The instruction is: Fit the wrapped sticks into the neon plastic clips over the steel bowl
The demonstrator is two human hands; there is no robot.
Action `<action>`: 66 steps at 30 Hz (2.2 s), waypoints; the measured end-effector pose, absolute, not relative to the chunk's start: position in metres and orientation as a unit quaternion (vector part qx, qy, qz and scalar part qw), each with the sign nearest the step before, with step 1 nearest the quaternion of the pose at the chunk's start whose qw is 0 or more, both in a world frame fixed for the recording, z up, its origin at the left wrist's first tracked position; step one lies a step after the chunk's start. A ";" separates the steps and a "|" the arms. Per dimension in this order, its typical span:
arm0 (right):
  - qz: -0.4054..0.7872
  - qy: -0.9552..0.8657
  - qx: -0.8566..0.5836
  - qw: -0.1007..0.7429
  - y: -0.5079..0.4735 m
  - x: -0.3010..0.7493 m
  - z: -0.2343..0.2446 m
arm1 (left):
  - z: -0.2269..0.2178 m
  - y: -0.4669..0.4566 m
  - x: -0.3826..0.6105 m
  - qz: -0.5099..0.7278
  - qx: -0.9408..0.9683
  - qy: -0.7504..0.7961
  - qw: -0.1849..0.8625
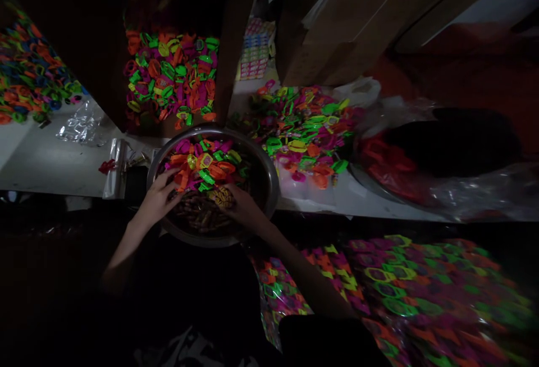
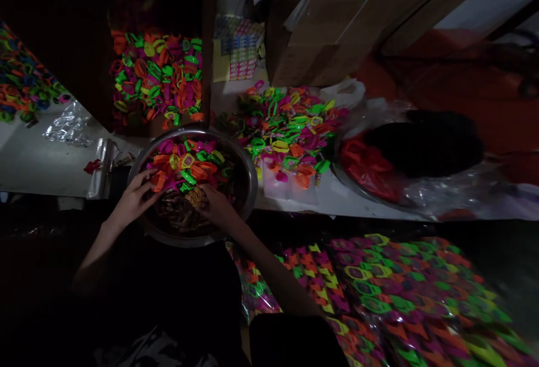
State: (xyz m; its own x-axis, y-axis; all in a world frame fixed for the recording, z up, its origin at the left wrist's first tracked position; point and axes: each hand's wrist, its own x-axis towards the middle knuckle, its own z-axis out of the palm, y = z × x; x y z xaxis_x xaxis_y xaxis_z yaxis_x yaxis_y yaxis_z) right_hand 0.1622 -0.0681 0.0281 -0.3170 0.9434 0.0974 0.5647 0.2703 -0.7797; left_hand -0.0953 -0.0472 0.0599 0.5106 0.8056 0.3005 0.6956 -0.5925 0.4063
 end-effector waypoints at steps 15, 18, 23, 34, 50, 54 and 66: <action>0.314 -0.795 -0.484 0.188 -0.071 0.148 0.067 | 0.076 -0.069 -0.072 0.286 0.858 0.409 0.120; 0.291 -0.825 -0.446 0.190 -0.073 0.150 0.070 | 0.078 -0.068 -0.072 0.288 0.864 0.397 0.114; 0.227 -0.875 -0.380 0.196 -0.076 0.151 0.064 | 0.077 -0.067 -0.071 0.292 0.864 0.390 0.126; 0.193 -0.876 -0.334 0.290 -0.077 0.160 0.057 | 0.080 -0.066 -0.072 0.288 0.873 0.369 0.136; 0.278 -0.831 -0.357 0.324 -0.079 0.160 0.065 | 0.072 -0.070 -0.068 0.274 0.877 0.361 0.160; 0.279 -0.811 -0.396 0.329 -0.080 0.154 0.064 | 0.064 -0.071 -0.067 0.285 0.871 0.380 0.126; 0.380 -0.730 -0.459 0.334 -0.057 0.201 0.058 | 0.057 -0.051 -0.103 0.215 0.808 0.500 0.228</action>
